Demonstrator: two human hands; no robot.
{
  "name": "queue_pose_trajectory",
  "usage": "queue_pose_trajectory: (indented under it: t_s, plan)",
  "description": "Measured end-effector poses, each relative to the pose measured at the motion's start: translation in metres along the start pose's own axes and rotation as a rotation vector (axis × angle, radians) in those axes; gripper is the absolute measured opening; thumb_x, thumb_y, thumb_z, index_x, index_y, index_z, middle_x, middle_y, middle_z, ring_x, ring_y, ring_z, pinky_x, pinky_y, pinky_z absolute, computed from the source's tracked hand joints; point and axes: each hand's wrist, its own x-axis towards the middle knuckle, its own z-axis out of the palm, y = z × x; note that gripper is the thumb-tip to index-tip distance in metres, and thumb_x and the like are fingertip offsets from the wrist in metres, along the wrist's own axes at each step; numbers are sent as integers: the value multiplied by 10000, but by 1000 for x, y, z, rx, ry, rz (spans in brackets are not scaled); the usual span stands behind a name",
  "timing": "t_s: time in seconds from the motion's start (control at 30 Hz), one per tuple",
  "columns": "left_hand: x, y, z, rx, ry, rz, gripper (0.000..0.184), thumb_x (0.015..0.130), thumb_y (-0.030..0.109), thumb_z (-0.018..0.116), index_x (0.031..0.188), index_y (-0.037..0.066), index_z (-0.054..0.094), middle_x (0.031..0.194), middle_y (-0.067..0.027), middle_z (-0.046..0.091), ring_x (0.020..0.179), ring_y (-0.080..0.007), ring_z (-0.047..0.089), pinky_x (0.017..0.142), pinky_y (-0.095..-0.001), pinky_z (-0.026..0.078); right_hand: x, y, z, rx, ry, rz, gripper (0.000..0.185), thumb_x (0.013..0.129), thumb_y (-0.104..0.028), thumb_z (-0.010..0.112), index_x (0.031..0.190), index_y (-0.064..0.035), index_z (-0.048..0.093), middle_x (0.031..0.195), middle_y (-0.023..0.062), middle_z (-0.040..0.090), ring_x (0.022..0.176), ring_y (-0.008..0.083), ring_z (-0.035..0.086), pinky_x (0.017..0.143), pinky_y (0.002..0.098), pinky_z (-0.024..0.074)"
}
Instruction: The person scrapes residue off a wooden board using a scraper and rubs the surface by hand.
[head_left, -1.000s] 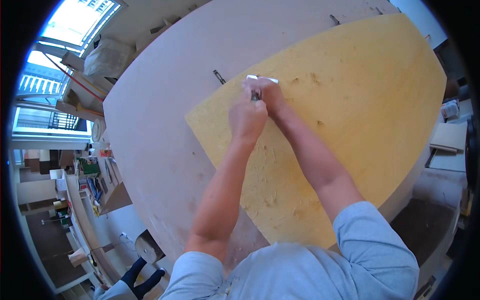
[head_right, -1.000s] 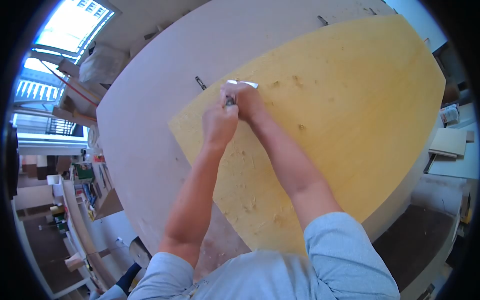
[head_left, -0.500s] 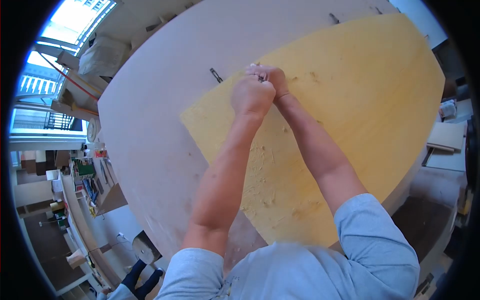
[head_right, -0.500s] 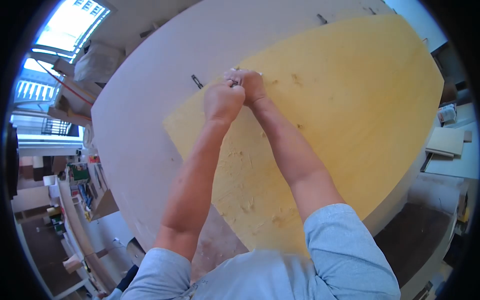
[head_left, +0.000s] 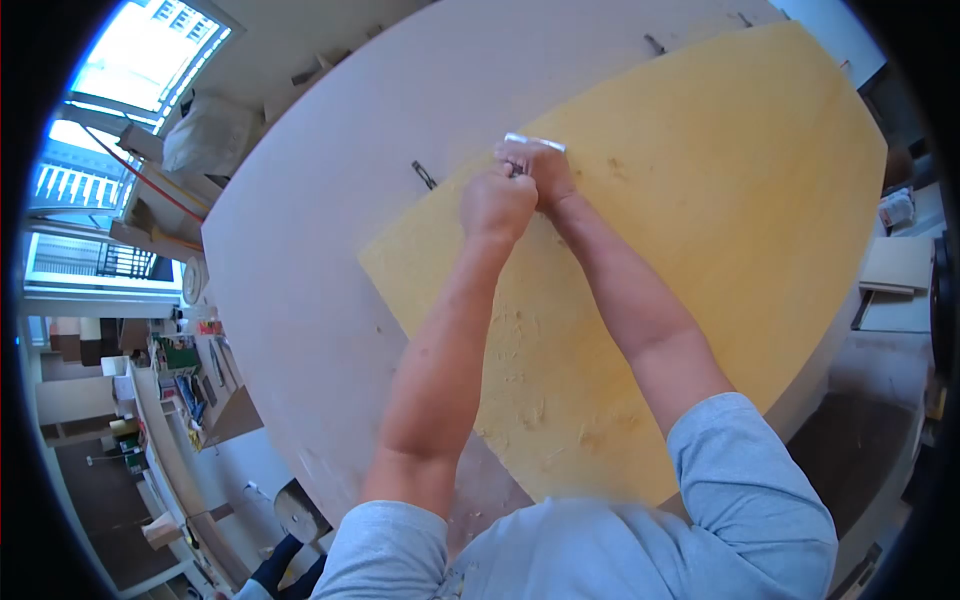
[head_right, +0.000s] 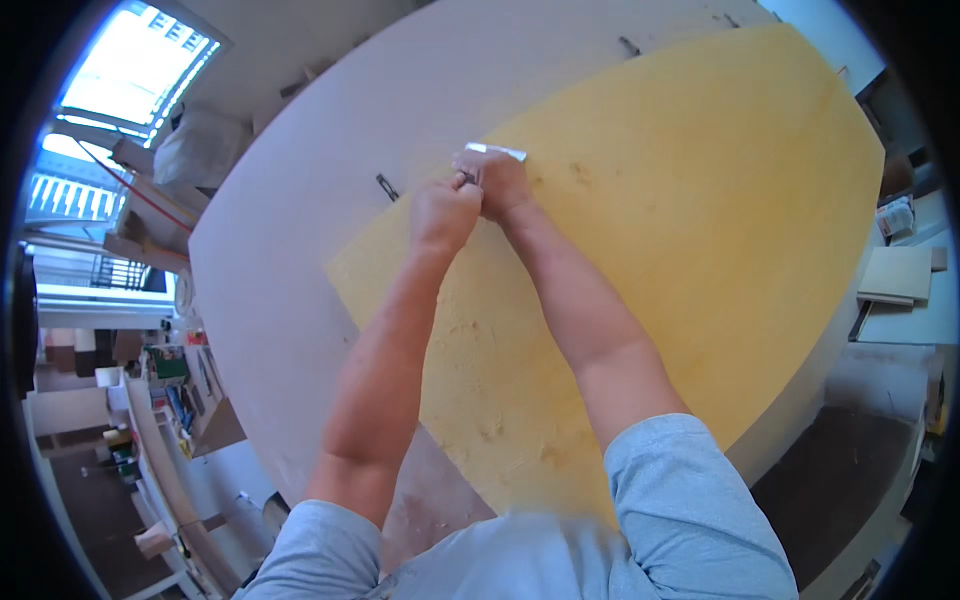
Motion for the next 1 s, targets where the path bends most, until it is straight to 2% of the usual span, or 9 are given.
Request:
queue_pose_trajectory:
  t_s: [0.13, 0.27, 0.37, 0.53, 0.6, 0.63, 0.83, 0.87, 1.0]
  plan:
    - [-56, -29, -3, -66, -76, 124, 347, 894, 247, 630, 1106, -12, 719, 882, -285, 687, 760, -378, 686, 745, -440, 530, -53, -26, 2, -19, 62, -113, 86, 797, -174, 669, 838, -100, 655, 811, 130, 659, 789, 350, 661, 690, 454, 517]
    - [-213, -44, -55, -168, -115, -16, 484, 936, 207, 656, 1347, -47, 625, 961, -270, 717, 835, -276, 723, 766, -394, 543, -165, -118, 4, -6, 76, -118, 157, 828, -152, 660, 934, -40, 689, 959, 138, 716, 882, 336, 691, 832, 458, 540]
    - [-271, -39, -86, -193, -175, -159, 520, 960, 245, 632, 1408, -15, 584, 1047, -306, 696, 933, -405, 697, 822, -455, 550, -211, -160, 1, 40, -51, -62, 227, 863, -164, 664, 1033, -27, 730, 1150, 160, 750, 1099, 332, 718, 1009, 489, 530]
    - [-183, -19, -62, -35, -114, -113, 441, 947, 243, 615, 1311, -2, 660, 955, -299, 695, 859, -359, 737, 749, -445, 545, -139, -105, 9, 109, -105, -26, 180, 858, -159, 659, 996, -58, 718, 1060, 135, 735, 994, 327, 707, 877, 434, 544]
    - [-95, -28, -17, 17, -94, -68, 379, 933, 306, 573, 1198, 77, 719, 978, -273, 703, 899, -481, 673, 791, -505, 538, -73, -47, 11, 91, -21, -107, 103, 835, -173, 669, 889, -86, 688, 911, 117, 697, 869, 342, 681, 734, 411, 535]
    - [-61, -13, -6, 111, -36, -20, 365, 928, 318, 553, 1153, 90, 727, 988, -272, 705, 930, -469, 681, 816, -512, 537, -44, -26, 9, 155, 149, -229, 104, 811, -193, 673, 790, -99, 636, 797, 124, 641, 787, 370, 651, 673, 441, 515]
    - [-33, 12, -15, 83, -110, 68, 381, 906, 263, 580, 1166, 22, 718, 1040, -287, 708, 991, -461, 684, 855, -508, 543, -39, -18, -3, 169, 8, 75, 107, 860, -220, 671, 867, -116, 693, 850, 135, 689, 867, 379, 675, 712, 408, 529]
    - [-56, -10, -13, 82, -142, 179, 397, 901, 239, 591, 1194, -2, 706, 1047, -292, 713, 1014, -455, 687, 877, -514, 543, -62, -33, -6, 94, 14, 71, 114, 842, -203, 683, 891, -103, 709, 895, 136, 715, 892, 373, 686, 770, 428, 543]
    - [-174, -21, -30, -60, -133, 70, 462, 916, 267, 629, 1296, 7, 676, 969, -272, 714, 845, -453, 700, 769, -513, 559, -158, -88, -13, -4, 84, -28, 192, 856, -162, 692, 1006, -63, 758, 1094, 114, 772, 1050, 317, 728, 937, 428, 558]
